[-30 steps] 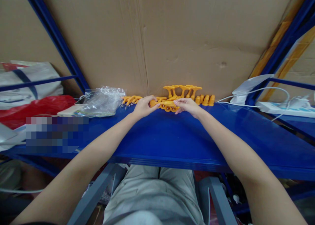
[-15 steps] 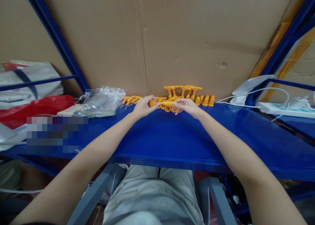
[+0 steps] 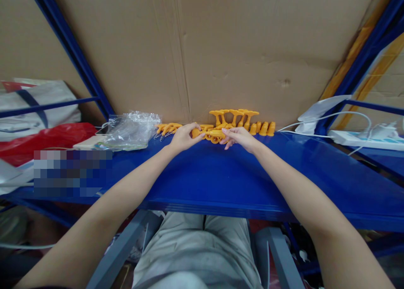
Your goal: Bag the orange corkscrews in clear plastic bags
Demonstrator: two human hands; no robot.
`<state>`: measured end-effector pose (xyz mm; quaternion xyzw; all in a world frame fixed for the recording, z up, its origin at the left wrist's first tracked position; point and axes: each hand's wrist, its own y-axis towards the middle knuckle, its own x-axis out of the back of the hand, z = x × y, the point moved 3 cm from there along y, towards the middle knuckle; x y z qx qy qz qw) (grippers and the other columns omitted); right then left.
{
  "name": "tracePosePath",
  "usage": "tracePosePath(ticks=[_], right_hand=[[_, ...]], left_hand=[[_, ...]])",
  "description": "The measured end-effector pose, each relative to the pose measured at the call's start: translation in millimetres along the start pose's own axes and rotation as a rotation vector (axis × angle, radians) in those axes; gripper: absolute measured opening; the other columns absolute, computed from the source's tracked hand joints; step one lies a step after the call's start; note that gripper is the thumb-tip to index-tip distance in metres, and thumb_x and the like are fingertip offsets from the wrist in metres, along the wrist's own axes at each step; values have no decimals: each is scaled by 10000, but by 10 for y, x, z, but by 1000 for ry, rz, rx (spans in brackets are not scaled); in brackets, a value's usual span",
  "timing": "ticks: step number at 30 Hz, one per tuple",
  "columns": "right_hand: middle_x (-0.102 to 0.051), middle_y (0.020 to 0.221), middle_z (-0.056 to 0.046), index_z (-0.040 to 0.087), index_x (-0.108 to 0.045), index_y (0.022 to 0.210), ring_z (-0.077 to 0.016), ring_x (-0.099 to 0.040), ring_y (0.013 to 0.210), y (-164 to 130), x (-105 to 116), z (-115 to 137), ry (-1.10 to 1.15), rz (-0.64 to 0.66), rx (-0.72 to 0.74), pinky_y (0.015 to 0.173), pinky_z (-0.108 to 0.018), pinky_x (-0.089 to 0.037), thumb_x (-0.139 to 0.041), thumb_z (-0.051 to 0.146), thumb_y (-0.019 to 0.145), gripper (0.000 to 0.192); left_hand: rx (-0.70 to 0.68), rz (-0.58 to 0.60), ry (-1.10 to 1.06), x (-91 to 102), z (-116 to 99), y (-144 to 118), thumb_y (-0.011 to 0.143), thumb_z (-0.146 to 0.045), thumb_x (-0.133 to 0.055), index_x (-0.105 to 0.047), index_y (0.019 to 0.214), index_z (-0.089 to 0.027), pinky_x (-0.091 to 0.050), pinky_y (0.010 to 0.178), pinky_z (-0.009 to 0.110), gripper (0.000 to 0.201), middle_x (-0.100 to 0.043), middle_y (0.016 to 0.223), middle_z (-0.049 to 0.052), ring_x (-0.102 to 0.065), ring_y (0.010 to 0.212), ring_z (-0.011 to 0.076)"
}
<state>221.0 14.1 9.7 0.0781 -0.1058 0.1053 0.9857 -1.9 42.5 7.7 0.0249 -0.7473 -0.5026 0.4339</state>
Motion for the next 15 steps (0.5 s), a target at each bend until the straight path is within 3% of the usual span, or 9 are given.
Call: tracePosePath(ticks=[9, 12, 15], right_hand=[[-725, 656, -130, 87, -694, 814, -173, -687, 548, -35, -81, 56, 84, -55, -67, 624, -302, -613, -583, 417, 940, 370], [-746, 736, -146, 79, -695, 887, -161, -676, 526, -28, -65, 36, 64, -22, -93, 591, -292, -604, -568, 439, 944, 386], [-769, 876, -126, 119, -691, 975, -139, -678, 526, -8, -32, 3, 38, 28, -46, 566, -260, -586, -659, 387, 896, 281]], left_hand=[[20, 16, -17, 10, -26, 1, 842, -404, -629, -597, 895, -206, -462, 682, 279, 207, -697, 821, 34, -642, 741, 184], [28, 26, -16, -5, -8, 0, 836, -403, -634, -600, 892, -206, -456, 662, 273, 208, -696, 806, 29, -638, 720, 180], [47, 33, -16, -5, 9, 0, 832, -404, -635, -602, 889, -209, -451, 645, 267, 205, -696, 794, 23, -636, 702, 177]])
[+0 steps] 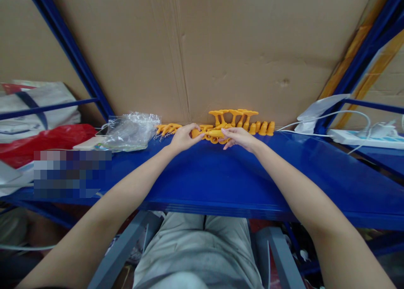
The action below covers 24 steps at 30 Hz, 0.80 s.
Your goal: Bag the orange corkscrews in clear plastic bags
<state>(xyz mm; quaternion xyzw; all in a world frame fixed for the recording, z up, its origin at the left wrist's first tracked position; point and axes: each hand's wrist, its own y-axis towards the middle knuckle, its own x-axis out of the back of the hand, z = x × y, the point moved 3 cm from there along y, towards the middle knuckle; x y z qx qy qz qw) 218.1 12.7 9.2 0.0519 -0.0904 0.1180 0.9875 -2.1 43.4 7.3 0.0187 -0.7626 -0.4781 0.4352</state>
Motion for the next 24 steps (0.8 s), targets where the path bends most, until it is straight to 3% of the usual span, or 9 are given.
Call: tracePosePath(ticks=[3, 8, 15, 24], right_hand=[[-777, 887, -70, 159, -693, 979, -117, -676, 519, 19, 29, -21, -22, -7, 77, 538, -215, -557, -763, 297, 813, 226], [-778, 875, -75, 163, -726, 919, -117, -675, 523, 34, 26, -37, -51, -8, 137, 562, -225, -561, -772, 393, 790, 268], [-761, 752, -122, 117, -684, 757, -132, -660, 479, 29, 2, -48, -9, -43, 65, 542, -235, -550, -690, 458, 855, 354], [-762, 775, -144, 98, -689, 825, -141, -668, 492, 19, -18, -48, 7, -43, 42, 560, -250, -569, -681, 434, 865, 338]], left_hand=[[4, -8, 1, 13, 3, -1, 831, -403, -637, -605, 886, -211, -454, 648, 268, 202, -700, 799, 26, -642, 712, 181], [-10, -31, 6, 25, -7, -5, 836, -409, -629, -607, 881, -217, -458, 657, 267, 198, -704, 802, 21, -645, 723, 179], [-33, -19, 14, 13, -35, -6, 843, -412, -625, -605, 890, -206, -457, 658, 272, 212, -697, 802, 37, -635, 713, 178], [-29, -4, 30, -14, -10, -3, 845, -434, -621, -616, 890, -214, -464, 653, 269, 226, -711, 806, 32, -649, 723, 183]])
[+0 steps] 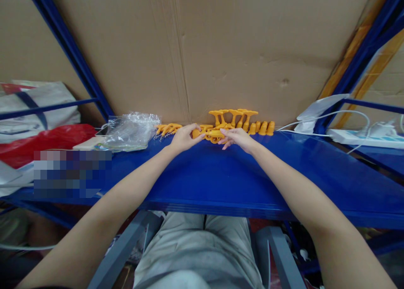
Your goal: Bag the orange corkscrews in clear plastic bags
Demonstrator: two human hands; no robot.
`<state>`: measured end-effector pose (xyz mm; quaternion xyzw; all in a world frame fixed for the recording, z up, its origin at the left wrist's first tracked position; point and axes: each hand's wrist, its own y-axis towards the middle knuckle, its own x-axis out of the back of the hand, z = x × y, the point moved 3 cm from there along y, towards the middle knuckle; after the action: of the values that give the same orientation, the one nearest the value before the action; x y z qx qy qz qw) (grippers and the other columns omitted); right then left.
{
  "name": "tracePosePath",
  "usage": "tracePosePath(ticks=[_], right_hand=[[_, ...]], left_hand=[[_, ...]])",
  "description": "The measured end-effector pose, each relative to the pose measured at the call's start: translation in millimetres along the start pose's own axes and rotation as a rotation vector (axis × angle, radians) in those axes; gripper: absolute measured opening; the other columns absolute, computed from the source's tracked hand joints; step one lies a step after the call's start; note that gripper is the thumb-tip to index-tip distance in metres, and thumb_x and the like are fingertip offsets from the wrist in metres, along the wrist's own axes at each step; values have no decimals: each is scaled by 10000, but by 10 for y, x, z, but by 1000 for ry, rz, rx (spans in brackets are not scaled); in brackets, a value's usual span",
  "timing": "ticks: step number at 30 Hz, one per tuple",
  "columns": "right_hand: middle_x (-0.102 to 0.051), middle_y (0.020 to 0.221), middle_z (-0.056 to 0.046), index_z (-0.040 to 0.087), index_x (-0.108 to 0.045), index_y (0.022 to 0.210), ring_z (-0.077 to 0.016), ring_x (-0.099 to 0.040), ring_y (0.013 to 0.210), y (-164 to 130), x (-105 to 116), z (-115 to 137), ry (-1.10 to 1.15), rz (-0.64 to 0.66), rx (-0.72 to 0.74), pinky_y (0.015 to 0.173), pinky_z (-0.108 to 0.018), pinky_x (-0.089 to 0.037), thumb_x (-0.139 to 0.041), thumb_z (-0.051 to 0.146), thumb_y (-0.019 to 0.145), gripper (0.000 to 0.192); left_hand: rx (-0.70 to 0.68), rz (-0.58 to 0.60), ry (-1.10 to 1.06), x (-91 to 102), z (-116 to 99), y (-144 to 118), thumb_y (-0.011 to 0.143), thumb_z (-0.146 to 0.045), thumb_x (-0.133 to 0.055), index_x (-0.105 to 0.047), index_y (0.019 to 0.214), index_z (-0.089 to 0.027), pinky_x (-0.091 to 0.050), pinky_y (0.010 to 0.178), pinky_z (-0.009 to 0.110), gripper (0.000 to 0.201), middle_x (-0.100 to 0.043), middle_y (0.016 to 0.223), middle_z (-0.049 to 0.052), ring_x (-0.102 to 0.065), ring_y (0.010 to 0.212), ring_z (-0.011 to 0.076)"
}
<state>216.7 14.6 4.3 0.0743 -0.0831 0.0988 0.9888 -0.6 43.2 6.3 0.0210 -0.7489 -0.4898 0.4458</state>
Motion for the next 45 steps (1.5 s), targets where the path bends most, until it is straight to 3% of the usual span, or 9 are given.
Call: tracePosePath(ticks=[4, 11, 17, 25, 33, 39, 45], right_hand=[[-756, 746, -144, 97, -686, 808, -148, -669, 497, 0, 8, 4, 22, -13, -11, 570, -261, -584, -681, 402, 872, 312], [-750, 730, -154, 77, -684, 850, -150, -669, 481, 24, 84, 3, 17, -76, -40, 584, -268, -591, -651, 375, 905, 304], [-744, 696, -131, 97, -646, 838, -148, -664, 474, 38, 169, -20, 25, -137, -61, 519, -240, -555, -659, 349, 903, 261], [-757, 845, -168, 112, -639, 847, -140, -668, 516, 77, 353, -98, -29, -221, -77, 562, -251, -541, -626, 391, 919, 289], [-734, 1043, -92, 180, -599, 1065, -87, -642, 517, 109, 661, -115, 26, -439, -14, 542, -213, -520, -586, 252, 932, 152], [-698, 1101, -70, 216, -530, 1174, -122, -709, 718, 171, 1065, -304, -61, -589, 21, 637, -236, -554, -612, 172, 886, 303], [-703, 1140, -104, 207, -543, 1200, -235, -697, 992, 171, 1259, -520, -276, -532, -78, 812, -411, -577, -622, 193, 855, 354]], left_hand=[[14, 23, -2, -15, 0, -12, 846, -422, -627, -623, 930, -225, -473, 651, 275, 214, -720, 825, 32, -664, 743, 193], [119, 106, -13, -8, 0, -15, 870, -352, -596, -545, 1199, -237, -466, 626, 262, 353, -669, 717, -17, -665, 691, 186], [123, 107, -24, -2, 1, -9, 853, -273, -587, -551, 1170, -229, -463, 639, 273, 322, -653, 690, -21, -655, 682, 189], [140, 168, 12, 16, -45, -3, 866, -243, -556, -572, 1144, -205, -458, 654, 273, 281, -652, 695, -13, -654, 713, 192], [167, 228, 46, 45, -92, 4, 882, -239, -538, -575, 1146, -194, -450, 669, 260, 271, -674, 740, -3, -662, 754, 187], [182, 241, 48, 49, -103, 5, 885, -230, -529, -578, 1146, -191, -446, 658, 252, 269, -681, 748, -4, -665, 748, 182], [185, 253, 56, 56, -112, 8, 883, -231, -542, -578, 1150, -190, -456, 674, 254, 273, -692, 770, 3, -671, 768, 184]])
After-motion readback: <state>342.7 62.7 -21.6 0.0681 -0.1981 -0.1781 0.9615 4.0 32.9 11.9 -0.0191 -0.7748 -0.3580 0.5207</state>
